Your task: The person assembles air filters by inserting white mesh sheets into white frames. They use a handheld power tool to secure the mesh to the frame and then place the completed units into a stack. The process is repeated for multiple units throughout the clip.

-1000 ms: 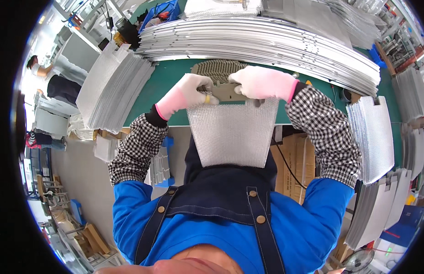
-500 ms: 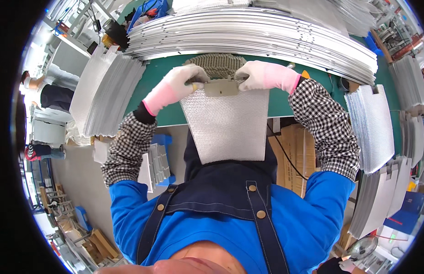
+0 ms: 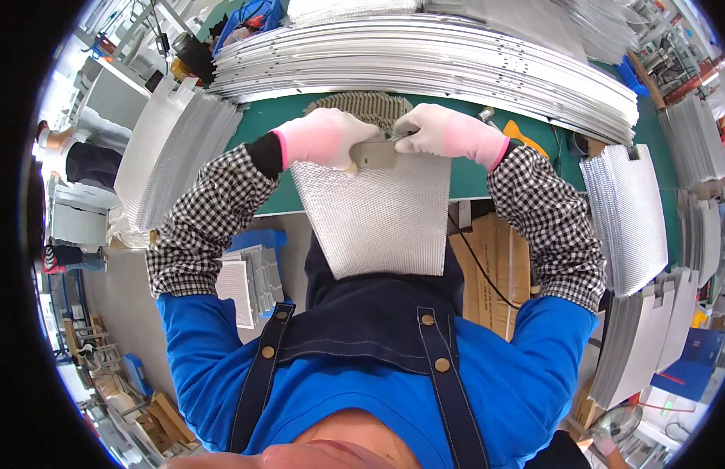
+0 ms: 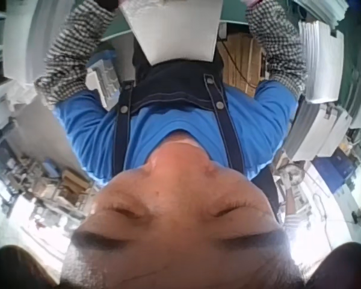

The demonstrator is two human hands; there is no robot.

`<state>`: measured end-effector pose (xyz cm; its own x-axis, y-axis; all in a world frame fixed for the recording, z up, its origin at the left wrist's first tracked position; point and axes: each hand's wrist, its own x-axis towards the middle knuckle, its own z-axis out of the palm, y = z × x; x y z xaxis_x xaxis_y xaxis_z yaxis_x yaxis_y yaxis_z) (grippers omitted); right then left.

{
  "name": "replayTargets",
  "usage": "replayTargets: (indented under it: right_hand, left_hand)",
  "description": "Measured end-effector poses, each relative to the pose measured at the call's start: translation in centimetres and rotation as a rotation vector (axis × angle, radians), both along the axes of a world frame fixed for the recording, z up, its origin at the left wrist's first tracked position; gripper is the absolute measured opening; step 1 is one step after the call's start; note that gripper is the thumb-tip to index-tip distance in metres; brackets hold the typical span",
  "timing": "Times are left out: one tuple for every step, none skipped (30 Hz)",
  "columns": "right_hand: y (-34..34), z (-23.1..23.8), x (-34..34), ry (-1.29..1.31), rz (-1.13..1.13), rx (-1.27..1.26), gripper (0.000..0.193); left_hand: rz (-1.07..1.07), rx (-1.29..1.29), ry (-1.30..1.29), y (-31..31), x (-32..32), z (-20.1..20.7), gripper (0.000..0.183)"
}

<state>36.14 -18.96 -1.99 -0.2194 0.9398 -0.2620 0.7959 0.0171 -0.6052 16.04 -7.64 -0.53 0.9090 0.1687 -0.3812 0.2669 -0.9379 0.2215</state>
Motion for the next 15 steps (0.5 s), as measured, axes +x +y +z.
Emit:
replayTargets:
  right_hand:
    - [0.3,-1.0,0.8,-0.027,-0.016,-0.001,0.035]
    - [0.4,-1.5,1.6,-0.054,-0.035,-0.003,0.039]
    - [0.8,-1.3,1.2,-0.118,-0.026,0.011,0.04]
    - [1.7,-1.0,0.3,-0.182,-0.019,0.03,0.041]
    - [2.3,-0.7,-0.5,-0.25,-0.029,0.042,0.042]
    - [3.1,-1.3,-1.3,-0.161,0.027,0.085,0.044]
    - [3.9,-2.4,-1.9,-0.078,0.079,0.128,0.046]
    - [4.5,-3.6,-2.3,-0.076,0.114,0.097,0.045]
    - [4.9,-3.9,-2.8,-0.075,0.156,0.064,0.044]
    - [4.8,-3.8,-2.6,-0.03,0.184,0.083,0.043]
    - [4.8,-3.6,-2.6,-0.101,0.177,0.065,0.043]
    - [5.1,-2.9,-3.2,-0.173,0.188,0.039,0.044]
    - [5.1,-2.3,-3.3,-0.246,0.188,0.018,0.044]
    - [5.1,-2.2,-2.5,-0.242,0.238,0.058,0.044]
    - [5.1,-3.3,-0.6,-0.224,0.248,0.227,0.042]
  left_hand:
    - [0.062,-0.007,-0.067,0.7,-0.5,-0.5,0.054]
    - [0.12,-0.013,-0.135,2.0,-1.2,-2.0,0.054]
    - [0.182,-0.022,-0.2,3.4,-2.0,-3.8,0.055]
    - [0.198,-0.056,-0.242,4.6,-2.9,-5.5,0.055]
    - [0.295,-0.162,-0.222,5.1,-3.3,-6.4,0.052]
    - [0.349,-0.207,-0.178,4.9,-3.1,-5.9,0.05]
    - [0.397,-0.252,-0.135,4.7,-2.8,-5.2,0.048]
    - [0.378,-0.277,-0.106,4.8,-2.5,-4.9,0.047]
    - [0.364,-0.303,-0.078,5.1,-2.7,-4.6,0.046]
    - [0.352,-0.329,-0.048,5.3,-2.9,-4.3,0.045]
    - [0.36,-0.353,-0.095,5.4,-3.1,-4.3,0.044]
    - [0.384,-0.385,-0.147,5.4,-3.7,-4.7,0.043]
    - [0.398,-0.411,-0.197,5.4,-4.2,-5.0,0.042]
    - [0.467,-0.614,-0.321,5.7,-5.3,-5.9,0.045]
    - [0.515,-0.729,-0.464,5.7,-6.3,-6.8,0.047]
